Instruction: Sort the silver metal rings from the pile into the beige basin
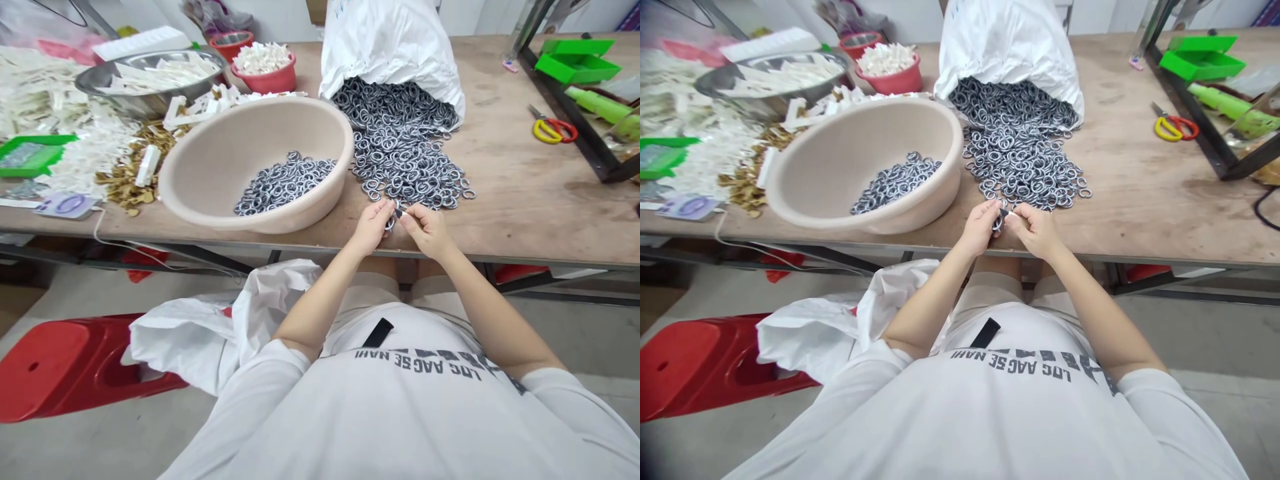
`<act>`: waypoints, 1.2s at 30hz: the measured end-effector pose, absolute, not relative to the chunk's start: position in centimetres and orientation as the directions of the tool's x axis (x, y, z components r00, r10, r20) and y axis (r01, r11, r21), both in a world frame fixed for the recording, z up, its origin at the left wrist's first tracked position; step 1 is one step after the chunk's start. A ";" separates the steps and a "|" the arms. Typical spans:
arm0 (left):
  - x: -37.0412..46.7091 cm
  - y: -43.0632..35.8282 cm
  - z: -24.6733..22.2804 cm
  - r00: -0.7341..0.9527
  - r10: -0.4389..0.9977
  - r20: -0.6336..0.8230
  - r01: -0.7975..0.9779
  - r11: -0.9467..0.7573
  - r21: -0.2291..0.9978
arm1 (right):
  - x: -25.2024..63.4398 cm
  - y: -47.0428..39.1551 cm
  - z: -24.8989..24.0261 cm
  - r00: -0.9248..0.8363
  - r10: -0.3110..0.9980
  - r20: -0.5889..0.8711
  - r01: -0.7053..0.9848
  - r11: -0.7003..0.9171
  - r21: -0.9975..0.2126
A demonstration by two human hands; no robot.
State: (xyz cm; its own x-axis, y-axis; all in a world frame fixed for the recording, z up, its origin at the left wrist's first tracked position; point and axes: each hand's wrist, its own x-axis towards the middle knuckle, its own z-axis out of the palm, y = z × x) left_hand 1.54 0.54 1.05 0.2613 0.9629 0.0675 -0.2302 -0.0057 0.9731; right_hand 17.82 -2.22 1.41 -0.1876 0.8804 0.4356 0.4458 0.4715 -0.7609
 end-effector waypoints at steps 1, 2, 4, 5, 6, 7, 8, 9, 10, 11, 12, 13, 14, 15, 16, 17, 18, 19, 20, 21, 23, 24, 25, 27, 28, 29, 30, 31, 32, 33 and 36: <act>1.5 0.6 1.0 0.265 0.962 0.069 -0.224 -0.008 0.974 | 17.8 -2.3 1.5 -0.189 0.881 0.433 0.448 0.470 -0.761; 1.5 0.6 1.0 0.270 0.960 0.068 -0.222 -0.007 0.975 | 17.8 -2.3 1.5 -0.193 0.882 0.430 0.448 0.469 -0.761; 1.3 0.7 1.0 0.284 0.957 0.064 -0.227 0.003 0.974 | 17.8 -2.3 1.5 -0.215 0.882 0.420 0.453 0.471 -0.757; 1.2 0.7 1.0 0.294 0.954 0.062 -0.232 0.008 0.973 | 17.8 -2.3 1.4 -0.231 0.880 0.415 0.457 0.475 -0.752; 1.1 0.8 1.0 0.303 0.951 0.064 -0.237 0.011 0.971 | 17.8 -2.2 1.4 -0.248 0.877 0.411 0.462 0.480 -0.746; 1.0 0.8 1.1 0.308 0.949 0.068 -0.242 0.009 0.970 | 17.8 -2.1 1.3 -0.263 0.875 0.406 0.468 0.484 -0.740; 0.8 0.7 1.2 0.317 0.946 0.074 -0.241 0.005 0.970 | 17.9 -1.9 1.2 -0.264 0.877 0.402 0.476 0.481 -0.736; 0.6 0.6 1.3 0.340 0.937 0.077 -0.229 0.003 0.973 | 17.9 -1.7 1.1 -0.245 0.884 0.399 0.483 0.468 -0.740; 0.5 0.4 1.5 0.383 0.920 0.078 -0.204 0.002 0.979 | 17.9 -1.5 1.0 -0.202 0.895 0.397 0.487 0.444 -0.752; 0.3 0.1 1.6 0.437 0.896 0.076 -0.167 -0.002 0.986 | 18.0 -1.3 0.9 -0.146 0.907 0.394 0.486 0.413 -0.770; 0.2 -0.1 1.7 0.487 0.870 0.073 -0.128 -0.011 0.992 | 18.0 -1.0 0.9 -0.090 0.916 0.392 0.477 0.385 -0.790; 0.1 -0.4 1.8 0.522 0.850 0.072 -0.097 -0.024 0.995 | 17.9 -0.9 0.9 -0.048 0.917 0.395 0.463 0.371 -0.805; 0.1 -0.6 1.8 0.531 0.844 0.077 -0.083 -0.039 0.996 | 17.9 -0.8 0.8 -0.038 0.915 0.402 0.444 0.376 -0.814; 0.1 -0.8 1.8 0.515 0.852 0.090 -0.086 -0.053 0.995 | 17.9 -0.8 0.8 -0.058 0.909 0.413 0.420 0.397 -0.816; 0.1 -0.9 1.8 0.485 0.868 0.102 -0.097 -0.063 0.993 | 17.8 -0.8 0.8 -0.091 0.901 0.425 0.393 0.425 -0.816; 0.2 -1.0 1.7 0.456 0.883 0.111 -0.106 -0.070 0.992 | 17.7 -0.9 0.8 -0.126 0.891 0.436 0.360 0.450 -0.817; 0.3 -1.0 1.7 0.439 0.891 0.114 -0.107 -0.074 0.992 | 17.7 -1.0 0.7 -0.153 0.883 0.443 0.328 0.468 -0.820; 0.4 -0.9 1.6 0.439 0.892 0.111 -0.097 -0.076 0.992 | 17.7 -1.1 0.7 -0.172 0.879 0.445 0.304 0.477 -0.825; 0.4 -0.9 1.6 0.448 0.888 0.105 -0.079 -0.077 0.994 | 17.7 -1.2 0.6 -0.182 0.878 0.443 0.292 0.479 -0.828; 0.5 -0.8 1.5 0.461 0.882 0.097 -0.060 -0.078 0.995 | 17.8 -1.3 0.5 -0.187 0.878 0.441 0.292 0.478 -0.828; 0.5 -0.6 1.4 0.488 0.869 0.084 -0.027 -0.081 0.996 | 17.9 -1.4 0.4 -0.194 0.879 0.435 0.317 0.476 -0.820; 0.5 -0.6 1.3 0.502 0.862 0.077 -0.010 -0.084 0.996 | 18.0 -1.5 0.3 -0.200 0.877 0.437 0.338 0.481 -0.809; 0.5 -0.5 1.3 0.512 0.856 0.073 0.006 -0.089 0.996 | 18.1 -1.6 0.3 -0.211 0.870 0.445 0.361 0.493 -0.792; 0.5 -0.4 1.2 0.529 0.846 0.070 0.028 -0.100 0.995 | 18.1 -1.7 0.2 -0.241 0.848 0.471 0.395 0.529 -0.751; 0.5 -0.4 1.1 0.533 0.844 0.069 0.035 -0.104 0.994 | 18.1 -1.7 0.2 -0.255 0.841 0.477 0.398 0.541 -0.741; 0.5 -0.4 1.2 0.533 0.843 0.069 0.040 -0.107 0.993 | 18.2 -1.7 0.1 -0.259 0.841 0.475 0.388 0.541 -0.746; 0.6 -0.5 1.2 0.532 0.844 0.069 0.044 -0.109 0.993 | 18.2 -1.6 0.0 -0.249 0.850 0.464 0.364 0.526 -0.768; 0.6 -0.5 1.3 0.530 0.845 0.068 0.048 -0.110 0.993 | 18.2 -1.4 0.0 -0.224 0.865 0.448 0.329 0.500 -0.801; 0.6 -0.6 1.4 0.530 0.846 0.066 0.053 -0.111 0.992 | 18.3 -1.2 -0.1 -0.191 0.883 0.430 0.289 0.469 -0.835; 0.7 -0.6 1.5 0.529 0.846 0.065 0.057 -0.112 0.992 | 18.3 -1.0 -0.2 -0.151 0.899 0.412 0.250 0.438 -0.864; 0.8 -0.8 1.6 0.503 0.861 0.071 0.059 -0.116 0.992 | 18.3 -0.5 -0.3 -0.045 0.930 0.364 0.154 0.366 -0.918</act>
State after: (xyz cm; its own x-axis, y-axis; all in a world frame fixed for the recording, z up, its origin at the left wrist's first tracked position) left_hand 0.77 -0.80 1.58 0.5035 0.8611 0.0708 0.0586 -0.1158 0.9915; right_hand 18.32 -0.46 -0.32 -0.0453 0.9304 0.3637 0.1537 0.3662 -0.9178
